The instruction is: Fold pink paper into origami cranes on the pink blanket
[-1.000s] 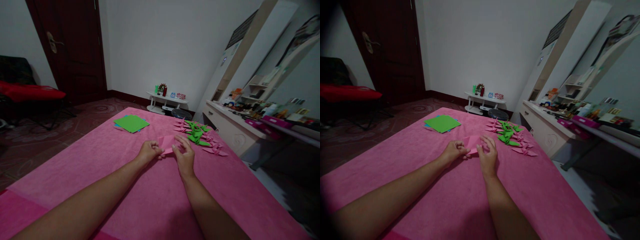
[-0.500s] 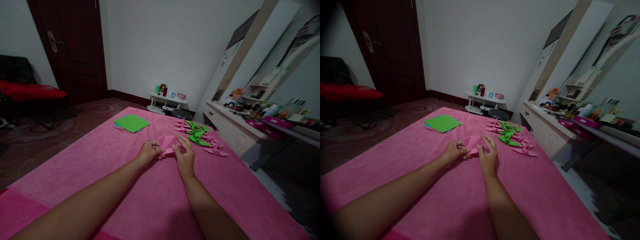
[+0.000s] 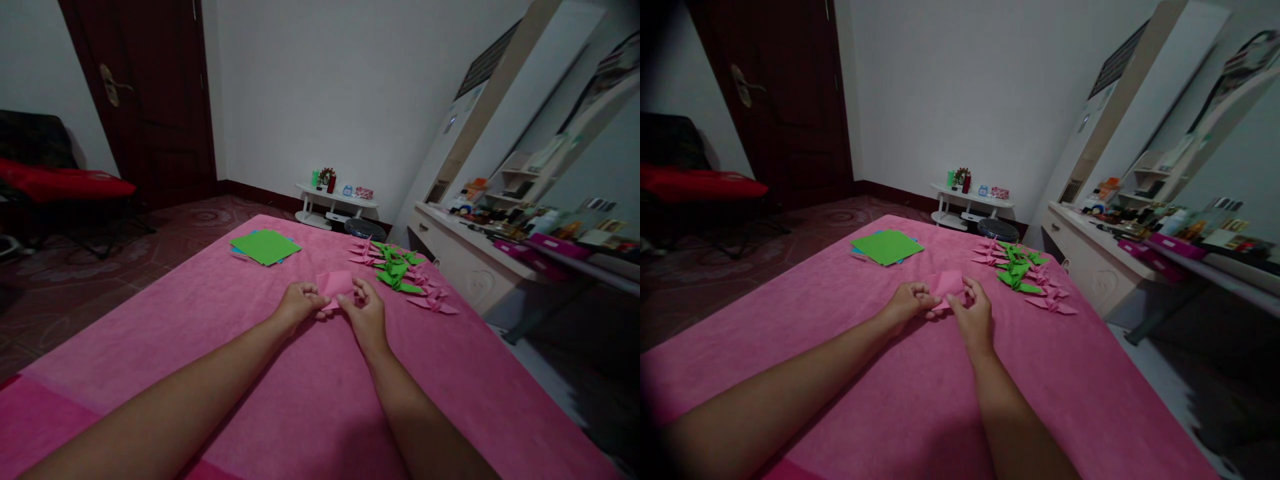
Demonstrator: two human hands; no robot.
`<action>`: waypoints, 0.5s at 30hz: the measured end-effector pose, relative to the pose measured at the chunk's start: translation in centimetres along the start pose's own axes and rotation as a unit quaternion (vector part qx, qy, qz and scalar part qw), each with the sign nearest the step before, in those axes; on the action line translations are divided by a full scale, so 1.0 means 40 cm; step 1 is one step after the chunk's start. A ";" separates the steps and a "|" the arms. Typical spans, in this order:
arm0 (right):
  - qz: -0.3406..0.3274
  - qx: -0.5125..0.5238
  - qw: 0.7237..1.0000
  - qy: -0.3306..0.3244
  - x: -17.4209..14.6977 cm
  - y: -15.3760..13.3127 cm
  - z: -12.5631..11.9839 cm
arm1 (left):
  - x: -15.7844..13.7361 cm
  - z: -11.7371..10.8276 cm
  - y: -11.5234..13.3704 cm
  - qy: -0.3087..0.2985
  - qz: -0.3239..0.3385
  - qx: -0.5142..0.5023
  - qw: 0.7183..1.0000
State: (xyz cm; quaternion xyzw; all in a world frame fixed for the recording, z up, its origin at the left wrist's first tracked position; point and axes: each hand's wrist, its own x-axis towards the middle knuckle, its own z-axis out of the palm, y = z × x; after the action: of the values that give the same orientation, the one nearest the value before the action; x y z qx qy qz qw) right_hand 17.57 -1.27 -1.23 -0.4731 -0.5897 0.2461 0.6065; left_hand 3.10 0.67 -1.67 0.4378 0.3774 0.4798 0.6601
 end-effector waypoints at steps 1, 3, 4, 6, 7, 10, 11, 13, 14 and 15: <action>0.016 0.012 1.000 -0.017 0.002 0.009 0.000 | -0.002 0.000 0.003 0.003 -0.010 0.005 1.000; 0.047 0.023 0.997 -0.056 0.005 0.023 -0.004 | -0.004 -0.004 0.007 0.000 -0.041 0.034 0.999; 0.058 0.030 0.994 -0.082 0.006 0.027 -0.007 | -0.003 -0.011 0.008 -0.009 -0.058 0.067 0.996; 0.072 0.056 0.985 -0.147 0.007 0.028 -0.014 | 0.001 -0.032 0.008 -0.028 -0.069 0.172 0.982; 0.078 0.071 0.978 -0.181 0.007 0.027 -0.017 | 0.003 -0.046 0.009 -0.034 -0.054 0.237 0.969; 0.101 0.090 0.959 -0.250 0.009 0.023 -0.022 | 0.011 -0.090 0.014 -0.006 0.098 0.402 0.910; 0.105 0.088 0.956 -0.260 0.009 0.022 -0.023 | 0.013 -0.102 0.018 0.003 0.152 0.437 0.887; 0.109 0.081 0.954 -0.269 0.010 0.023 -0.024 | 0.016 -0.114 0.025 -0.006 0.222 0.480 0.849; 0.111 0.079 0.953 -0.271 0.011 0.023 -0.024 | 0.018 -0.115 0.029 -0.021 0.238 0.486 0.841; 0.113 0.077 0.952 -0.273 0.011 0.023 -0.025 | 0.020 -0.113 0.032 -0.043 0.243 0.484 0.840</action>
State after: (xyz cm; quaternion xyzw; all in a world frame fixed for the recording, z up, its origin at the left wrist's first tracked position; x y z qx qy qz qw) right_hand 18.83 -0.77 -1.67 -0.4031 -0.6544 0.4775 0.4258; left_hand -1.23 2.63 -2.04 0.7993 0.4144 0.3615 0.2423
